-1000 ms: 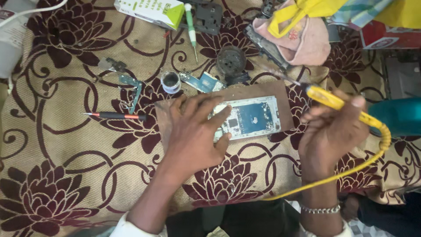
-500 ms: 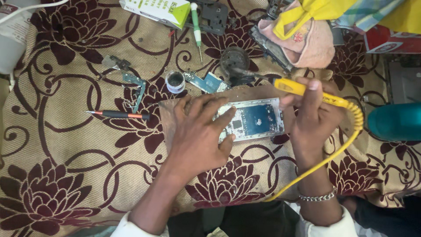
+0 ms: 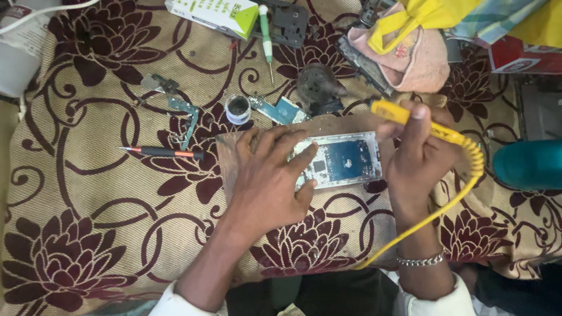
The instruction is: The person uses a soldering iron to apply heat to various points on a circuit board. They repeatedly dip the iron into a small container of flux and continue soldering different areas of the board throughout the clip.
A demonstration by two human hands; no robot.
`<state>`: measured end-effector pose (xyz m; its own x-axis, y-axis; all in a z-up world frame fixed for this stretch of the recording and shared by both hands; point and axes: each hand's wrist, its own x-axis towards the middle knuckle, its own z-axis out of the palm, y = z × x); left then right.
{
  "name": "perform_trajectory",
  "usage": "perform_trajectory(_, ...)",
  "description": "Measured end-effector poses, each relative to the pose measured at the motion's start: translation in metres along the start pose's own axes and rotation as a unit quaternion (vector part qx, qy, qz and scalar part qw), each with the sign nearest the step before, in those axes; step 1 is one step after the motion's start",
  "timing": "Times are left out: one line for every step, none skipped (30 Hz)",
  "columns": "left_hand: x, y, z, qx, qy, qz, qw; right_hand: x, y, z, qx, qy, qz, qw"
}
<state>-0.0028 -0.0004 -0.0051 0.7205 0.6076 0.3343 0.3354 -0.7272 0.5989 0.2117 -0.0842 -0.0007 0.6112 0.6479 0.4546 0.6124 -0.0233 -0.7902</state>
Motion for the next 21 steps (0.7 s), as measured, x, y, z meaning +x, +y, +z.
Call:
perform_trajectory(0.0,0.0,0.001,-0.004,0.006,0.004,1.0,0.0,0.001,0.0,0.001,0.002,0.027,1.0)
perform_trajectory(-0.001,0.0,0.0,-0.008,0.012,0.008,1.0,-0.001,0.001,-0.001,0.003,0.004,0.053,0.999)
perform_trajectory(-0.002,-0.001,-0.001,-0.011,0.02,0.011,1.0,-0.001,-0.001,0.0,0.041,0.006,0.033,0.999)
perform_trajectory(-0.002,-0.002,-0.002,-0.018,0.06,0.002,0.998,-0.003,-0.004,-0.001,0.078,0.008,0.012,0.997)
perform_trajectory(-0.003,-0.004,-0.004,-0.024,0.1,-0.01,0.995,-0.005,-0.007,-0.001,0.117,0.007,-0.009,0.993)
perform_trajectory(-0.004,-0.006,-0.006,-0.031,0.139,-0.022,0.99,-0.008,-0.012,-0.002,0.17,0.004,-0.003,0.985)
perform_trajectory(-0.005,-0.012,-0.01,0.036,0.172,-0.068,0.982,-0.014,-0.017,-0.003,0.221,0.003,0.004,0.975)
perform_trajectory(-0.004,-0.02,-0.014,0.102,0.204,-0.113,0.967,-0.015,-0.02,-0.003,0.247,-0.005,0.006,0.969)
perform_trajectory(-0.003,-0.027,-0.016,0.122,0.207,-0.153,0.959,-0.018,-0.023,-0.004,0.272,-0.012,0.01,0.962)
perform_trajectory(0.0,-0.034,-0.019,0.141,0.21,-0.193,0.948,-0.019,-0.026,-0.003,0.274,-0.026,0.009,0.961)
perform_trajectory(0.003,-0.041,-0.019,0.161,0.214,-0.233,0.935,-0.019,-0.029,-0.002,0.276,-0.039,0.01,0.96)
perform_trajectory(0.008,-0.046,-0.017,0.16,0.2,-0.243,0.936,-0.019,-0.032,-0.001,0.275,-0.051,0.013,0.96)
perform_trajectory(0.013,-0.05,-0.015,0.16,0.189,-0.255,0.935,-0.019,-0.036,0.001,0.275,-0.063,0.018,0.959)
perform_trajectory(0.014,-0.054,-0.014,0.161,0.177,-0.267,0.934,-0.019,-0.04,0.004,0.276,-0.075,0.024,0.958)
perform_trajectory(0.013,-0.055,-0.012,0.148,0.178,-0.264,0.936,-0.019,-0.043,0.007,0.245,-0.081,0.014,0.966)
perform_trajectory(0.012,-0.056,-0.01,0.136,0.179,-0.26,0.939,-0.02,-0.046,0.01,0.215,-0.087,0.003,0.973)
perform_trajectory(0.011,-0.056,-0.008,0.122,0.18,-0.255,0.942,-0.021,-0.05,0.012,0.188,-0.094,-0.007,0.978)
perform_trajectory(0.01,-0.056,-0.009,0.106,0.189,-0.238,0.947,-0.022,-0.053,0.015,0.161,-0.1,-0.019,0.982)
perform_trajectory(0.009,-0.055,-0.008,0.089,0.199,-0.219,0.951,-0.022,-0.056,0.016,0.137,-0.107,-0.031,0.984)
perform_trajectory(0.008,-0.053,-0.009,0.072,0.209,-0.2,0.955,-0.022,-0.059,0.017,0.113,-0.114,-0.043,0.986)
perform_trajectory(0.007,-0.051,-0.009,0.076,0.209,-0.174,0.959,-0.023,-0.063,0.017,0.117,-0.117,-0.047,0.985)
